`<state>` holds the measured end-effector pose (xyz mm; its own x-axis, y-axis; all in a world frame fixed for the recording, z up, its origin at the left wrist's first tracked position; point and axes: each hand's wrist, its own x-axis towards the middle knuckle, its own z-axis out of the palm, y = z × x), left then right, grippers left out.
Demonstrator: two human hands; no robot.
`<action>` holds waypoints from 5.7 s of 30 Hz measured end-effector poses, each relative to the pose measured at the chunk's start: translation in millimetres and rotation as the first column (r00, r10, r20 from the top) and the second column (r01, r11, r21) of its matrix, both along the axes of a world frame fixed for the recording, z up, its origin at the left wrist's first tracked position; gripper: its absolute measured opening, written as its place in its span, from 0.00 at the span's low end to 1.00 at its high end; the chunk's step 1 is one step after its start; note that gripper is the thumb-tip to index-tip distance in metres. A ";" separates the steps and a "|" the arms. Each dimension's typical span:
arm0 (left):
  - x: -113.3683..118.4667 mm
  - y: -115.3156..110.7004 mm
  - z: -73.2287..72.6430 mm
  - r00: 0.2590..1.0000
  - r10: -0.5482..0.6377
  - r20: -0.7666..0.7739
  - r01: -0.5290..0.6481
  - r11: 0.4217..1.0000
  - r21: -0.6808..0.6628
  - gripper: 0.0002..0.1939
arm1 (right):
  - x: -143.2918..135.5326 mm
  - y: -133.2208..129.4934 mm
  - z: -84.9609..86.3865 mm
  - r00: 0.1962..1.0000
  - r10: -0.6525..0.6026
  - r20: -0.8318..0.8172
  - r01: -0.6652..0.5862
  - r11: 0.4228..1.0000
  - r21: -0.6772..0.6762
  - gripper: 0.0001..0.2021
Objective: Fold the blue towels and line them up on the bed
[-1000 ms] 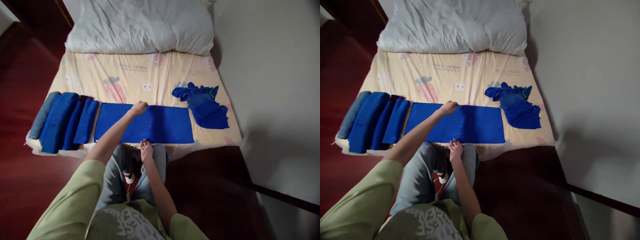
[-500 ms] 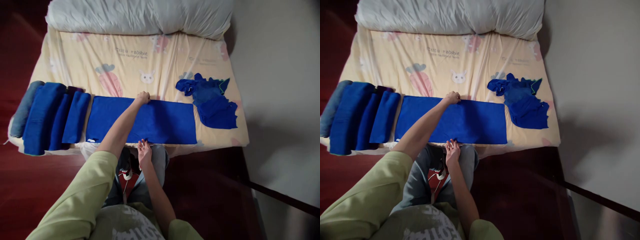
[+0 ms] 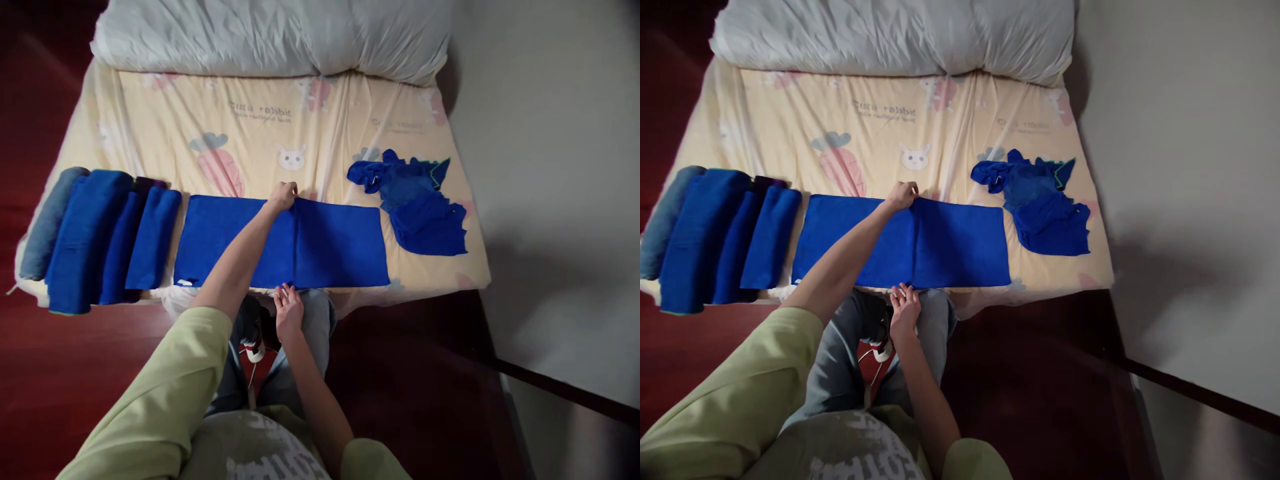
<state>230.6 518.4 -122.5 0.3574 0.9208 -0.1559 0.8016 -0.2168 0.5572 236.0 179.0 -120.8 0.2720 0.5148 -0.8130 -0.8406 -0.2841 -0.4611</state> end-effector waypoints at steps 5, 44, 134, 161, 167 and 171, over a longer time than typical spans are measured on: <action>-3.3 -2.2 16.2 0.996 0.005 0.089 -0.010 0.999 0.053 0.12 | -1.5 -7.5 4.3 0.994 0.006 0.106 -0.007 1.000 0.005 0.07; -262.1 -237.3 435.2 0.400 -0.143 0.905 -0.435 0.840 0.325 0.13 | 103.7 46.7 417.8 0.330 -0.595 0.733 -0.531 0.525 0.665 0.20; -298.7 -259.0 -26.2 0.831 0.526 0.180 -0.508 0.850 -0.139 0.19 | 80.7 86.8 -43.2 0.045 0.497 0.866 -0.588 0.714 -0.380 0.10; -31.7 -247.9 -32.8 0.967 -0.253 -0.004 0.252 0.964 -0.088 0.15 | 52.3 309.4 -83.3 -0.518 0.197 0.833 -0.527 0.693 -0.492 0.26; -27.4 -249.0 -23.2 0.961 -0.274 0.025 0.275 0.953 -0.128 0.19 | 70.5 338.6 -86.9 -0.493 0.130 0.860 -0.574 0.695 -0.434 0.23; -27.3 -249.0 -19.7 0.951 -0.306 0.039 0.308 0.942 -0.132 0.19 | 85.5 361.5 -89.7 -0.356 0.072 0.932 -0.659 0.687 -0.305 0.19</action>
